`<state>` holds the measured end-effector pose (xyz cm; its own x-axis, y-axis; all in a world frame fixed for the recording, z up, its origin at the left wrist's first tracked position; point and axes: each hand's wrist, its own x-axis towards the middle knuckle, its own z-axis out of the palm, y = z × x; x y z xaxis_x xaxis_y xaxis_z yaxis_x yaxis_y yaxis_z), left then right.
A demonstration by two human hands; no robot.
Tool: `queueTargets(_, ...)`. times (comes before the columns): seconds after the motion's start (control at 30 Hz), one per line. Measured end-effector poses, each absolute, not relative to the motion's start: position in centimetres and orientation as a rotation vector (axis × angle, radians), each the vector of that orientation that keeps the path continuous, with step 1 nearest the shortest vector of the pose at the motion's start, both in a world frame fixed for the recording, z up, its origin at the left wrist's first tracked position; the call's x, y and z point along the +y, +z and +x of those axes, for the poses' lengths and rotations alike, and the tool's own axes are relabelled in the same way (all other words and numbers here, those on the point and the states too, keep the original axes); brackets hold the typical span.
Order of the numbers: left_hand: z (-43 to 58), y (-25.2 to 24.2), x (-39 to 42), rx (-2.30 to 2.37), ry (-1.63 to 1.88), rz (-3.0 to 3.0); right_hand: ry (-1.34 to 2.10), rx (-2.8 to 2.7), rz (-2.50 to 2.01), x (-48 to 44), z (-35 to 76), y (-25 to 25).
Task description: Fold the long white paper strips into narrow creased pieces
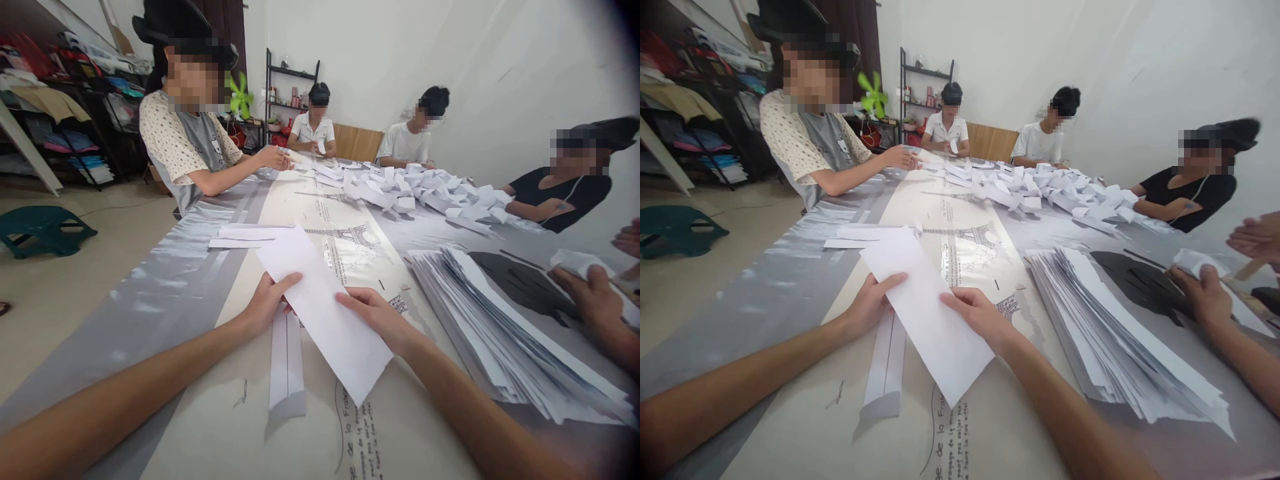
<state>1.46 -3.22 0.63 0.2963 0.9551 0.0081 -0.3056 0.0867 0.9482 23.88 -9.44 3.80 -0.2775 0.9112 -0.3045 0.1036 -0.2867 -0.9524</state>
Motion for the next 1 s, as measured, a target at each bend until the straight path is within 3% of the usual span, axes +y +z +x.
queueTargets(0.33,1.2,1.2,-3.1,0.74,1.088,0.966,1.741,-1.258,-1.239,-9.6,23.6,4.1)
queueTargets(0.7,1.1,0.8,-2.0,0.836,1.317,0.804,1.597,-1.457,-1.231,-9.6,23.7,3.5)
queueTargets(1.0,1.0,1.0,-1.8,0.817,1.249,0.822,1.535,-1.463,-1.302,-9.6,23.8,4.0)
